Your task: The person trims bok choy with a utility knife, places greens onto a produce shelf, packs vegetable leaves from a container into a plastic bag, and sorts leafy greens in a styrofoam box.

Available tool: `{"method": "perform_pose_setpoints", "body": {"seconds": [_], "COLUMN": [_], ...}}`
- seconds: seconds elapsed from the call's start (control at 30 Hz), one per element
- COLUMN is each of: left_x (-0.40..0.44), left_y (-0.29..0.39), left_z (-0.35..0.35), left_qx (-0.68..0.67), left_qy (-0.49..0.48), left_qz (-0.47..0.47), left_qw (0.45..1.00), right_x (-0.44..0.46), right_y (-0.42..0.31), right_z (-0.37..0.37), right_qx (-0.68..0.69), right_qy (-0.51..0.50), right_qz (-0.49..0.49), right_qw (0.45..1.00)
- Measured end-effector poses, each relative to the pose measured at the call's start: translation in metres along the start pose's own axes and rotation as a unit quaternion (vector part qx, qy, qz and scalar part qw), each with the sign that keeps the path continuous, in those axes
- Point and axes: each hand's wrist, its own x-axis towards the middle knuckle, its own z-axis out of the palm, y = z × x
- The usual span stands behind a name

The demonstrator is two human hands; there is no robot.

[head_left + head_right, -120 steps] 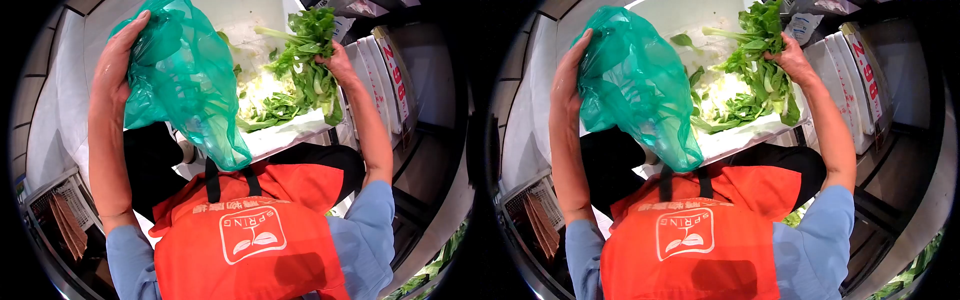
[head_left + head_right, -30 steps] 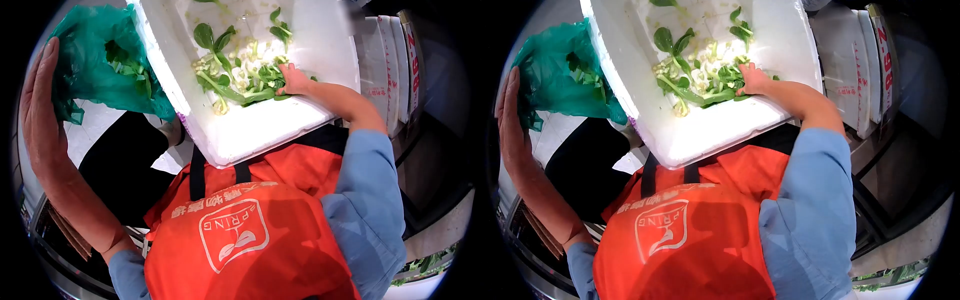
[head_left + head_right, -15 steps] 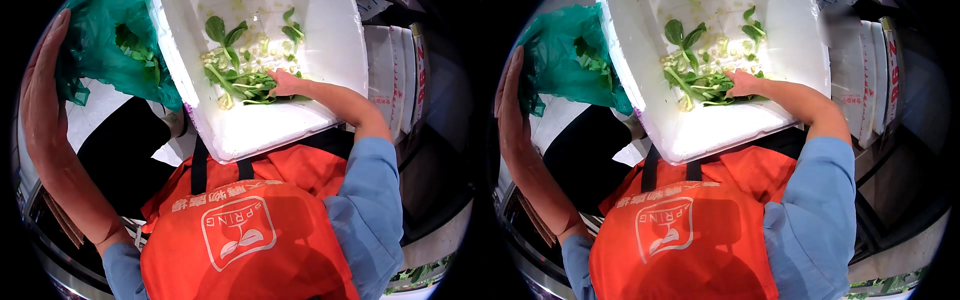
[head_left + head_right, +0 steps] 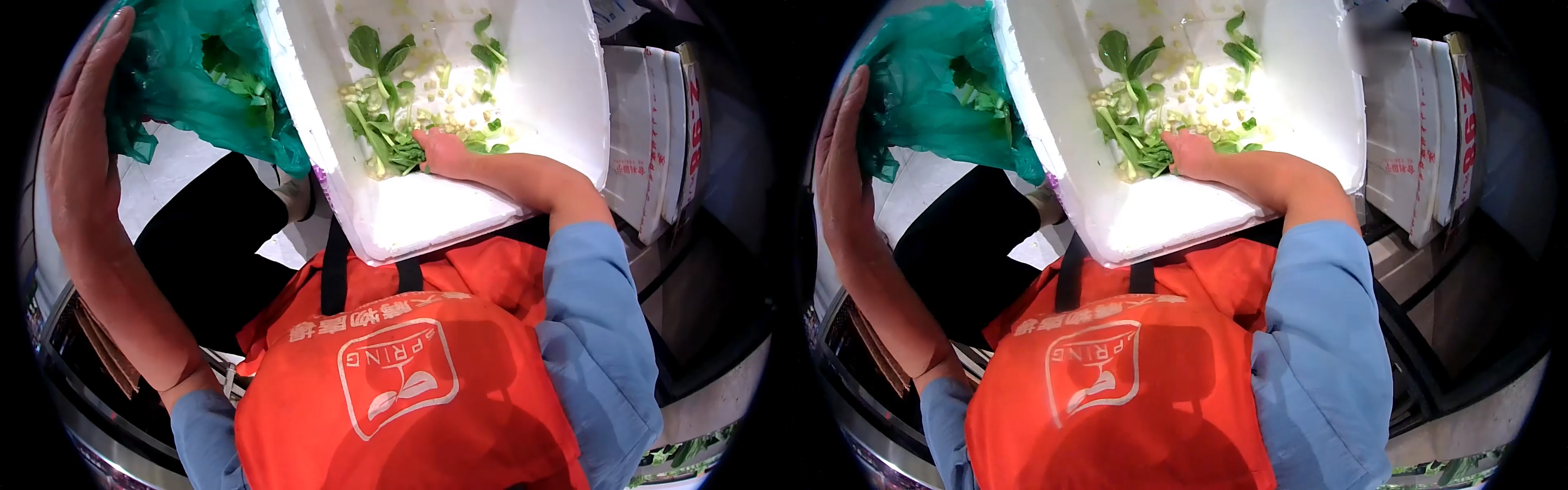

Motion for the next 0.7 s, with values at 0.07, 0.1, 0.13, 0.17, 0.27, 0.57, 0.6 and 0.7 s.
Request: {"method": "perform_pose_setpoints", "body": {"seconds": [0.07,0.1,0.13,0.17,0.27,0.57,0.6,0.7], "left_x": [-0.001,-0.002,-0.002,-0.003,-0.001,0.007,0.006,0.005], "left_y": [0.008,0.011,0.014,0.019,0.012,-0.003,-0.007,0.002], "left_z": [0.007,0.009,0.011,0.014,0.009,0.000,0.000,0.005], "left_qx": [-0.005,0.013,0.032,0.000,-0.044,-0.131,-0.137,-0.191], "left_qy": [0.001,-0.001,-0.005,-0.016,-0.024,-0.081,-0.110,-0.085], "left_qz": [-0.034,-0.033,-0.034,-0.089,-0.084,-0.109,-0.108,-0.091], "left_qw": [0.999,0.999,0.999,0.996,0.995,0.982,0.979,0.974], "right_x": [0.014,0.017,0.021,0.024,0.016,-0.024,-0.026,-0.060], "right_y": [0.009,0.009,0.011,0.013,0.001,0.030,0.037,-0.008], "right_z": [0.005,0.004,0.000,-0.010,-0.064,-0.165,-0.169,-0.210], "right_qx": [0.005,0.030,0.079,0.128,0.302,0.397,0.406,0.539], "right_qy": [0.000,0.010,-0.027,-0.063,-0.148,0.002,0.010,-0.002], "right_qz": [-0.037,-0.018,-0.006,0.006,0.099,0.132,0.117,0.001], "right_qw": [0.999,0.999,0.997,0.990,0.937,0.908,0.906,0.842]}}
